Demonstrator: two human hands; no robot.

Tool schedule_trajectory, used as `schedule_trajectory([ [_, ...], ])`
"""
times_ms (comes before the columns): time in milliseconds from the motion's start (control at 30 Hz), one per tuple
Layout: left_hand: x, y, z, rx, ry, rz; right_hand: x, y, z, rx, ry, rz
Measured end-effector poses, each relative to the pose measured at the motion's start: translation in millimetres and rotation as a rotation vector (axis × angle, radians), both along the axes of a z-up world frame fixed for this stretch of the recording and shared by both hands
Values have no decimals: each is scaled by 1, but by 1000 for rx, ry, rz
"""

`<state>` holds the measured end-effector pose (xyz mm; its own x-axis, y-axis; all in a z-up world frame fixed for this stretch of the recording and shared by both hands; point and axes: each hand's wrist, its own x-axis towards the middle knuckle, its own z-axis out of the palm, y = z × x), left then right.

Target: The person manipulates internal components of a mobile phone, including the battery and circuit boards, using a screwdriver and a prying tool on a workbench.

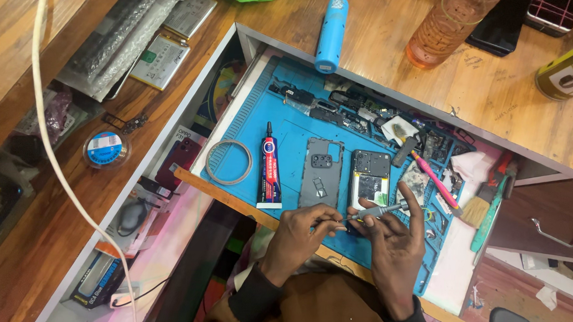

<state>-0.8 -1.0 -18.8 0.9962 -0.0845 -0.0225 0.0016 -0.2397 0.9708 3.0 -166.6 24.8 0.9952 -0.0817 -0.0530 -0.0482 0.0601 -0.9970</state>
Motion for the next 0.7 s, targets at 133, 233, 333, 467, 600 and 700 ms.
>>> schedule_trajectory([
  [133,0,0,1,-44,-28,-5,-1,1,-2,-41,-36,4],
  [233,-1,1,2,-50,-20,-15,-4,1,-4,-102,-99,26],
  [333,-1,1,5,-54,-22,-26,-6,0,-5,-217,-155,38],
  [467,-1,0,7,-13,-15,-42,-9,0,-6,-299,-209,48],
  [600,2,2,8,-12,10,-44,-10,-1,-3,-294,-221,4],
  [700,5,2,9,-52,74,14,-5,-2,0,-321,-193,-35],
])
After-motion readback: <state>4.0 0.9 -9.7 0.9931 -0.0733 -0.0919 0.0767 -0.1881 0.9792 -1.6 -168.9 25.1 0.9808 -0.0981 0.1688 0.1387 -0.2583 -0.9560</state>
